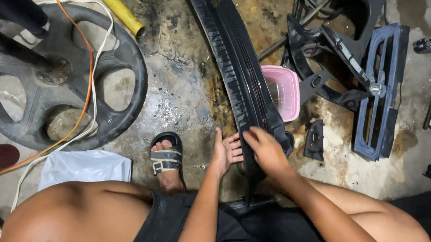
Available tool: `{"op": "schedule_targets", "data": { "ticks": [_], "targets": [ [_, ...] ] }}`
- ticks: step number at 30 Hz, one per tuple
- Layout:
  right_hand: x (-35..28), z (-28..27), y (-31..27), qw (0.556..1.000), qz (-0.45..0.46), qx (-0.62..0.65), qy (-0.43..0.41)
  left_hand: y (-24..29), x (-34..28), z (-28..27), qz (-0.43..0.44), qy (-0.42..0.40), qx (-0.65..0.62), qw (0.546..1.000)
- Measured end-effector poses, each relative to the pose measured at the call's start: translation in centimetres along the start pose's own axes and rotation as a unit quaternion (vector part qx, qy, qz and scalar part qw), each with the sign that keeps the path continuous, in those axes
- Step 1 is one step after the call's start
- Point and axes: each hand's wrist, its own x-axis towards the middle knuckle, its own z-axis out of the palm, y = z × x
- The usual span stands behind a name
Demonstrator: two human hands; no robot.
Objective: The person sits on the floor and sands a long black plastic car part using a sanding block. They repeatedly rub the surface and edges of the part, occasionally pausing to inspect it.
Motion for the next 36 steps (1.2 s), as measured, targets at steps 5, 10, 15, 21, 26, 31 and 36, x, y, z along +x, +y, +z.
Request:
{"op": "schedule_targets", "data": {
  "ticks": [5,10,15,21,26,31,36],
  "targets": [
    [3.2,2.7,-0.2,0.998,-0.058,0.031,0.0,-0.2,0.4,-0.7,-0.027,-0.017,0.003,0.999],
    [-5.1,-1.7,-4.1,0.98,-0.155,0.048,-0.119,1.8,-2.3,0.8,-0.04,0.0,0.006,0.999],
    [-5.3,-2.1,-4.0,0.957,-0.145,0.133,-0.214,2.0,-3.1,1.1,-0.051,0.006,0.028,0.998],
    [3.2,-3.1,-1.1,0.989,-0.144,-0.022,0.017,1.2,-3.2,1.4,0.024,0.007,0.012,1.0],
    [-10.0,12.9,-2.0,0.993,-0.104,0.032,-0.056,0.5,-2.9,0.9,0.073,0.037,0.039,0.996],
    [-4.1,-6.6,-6.8,0.979,-0.169,0.097,-0.056,0.0,-0.4,-0.3,0.08,0.033,0.051,0.995],
    [0.3,-3.4,-2.2,0.992,-0.125,0.016,0.0,0.6,-3.3,1.9,0.061,0.033,0.053,0.996]
  ]
}}
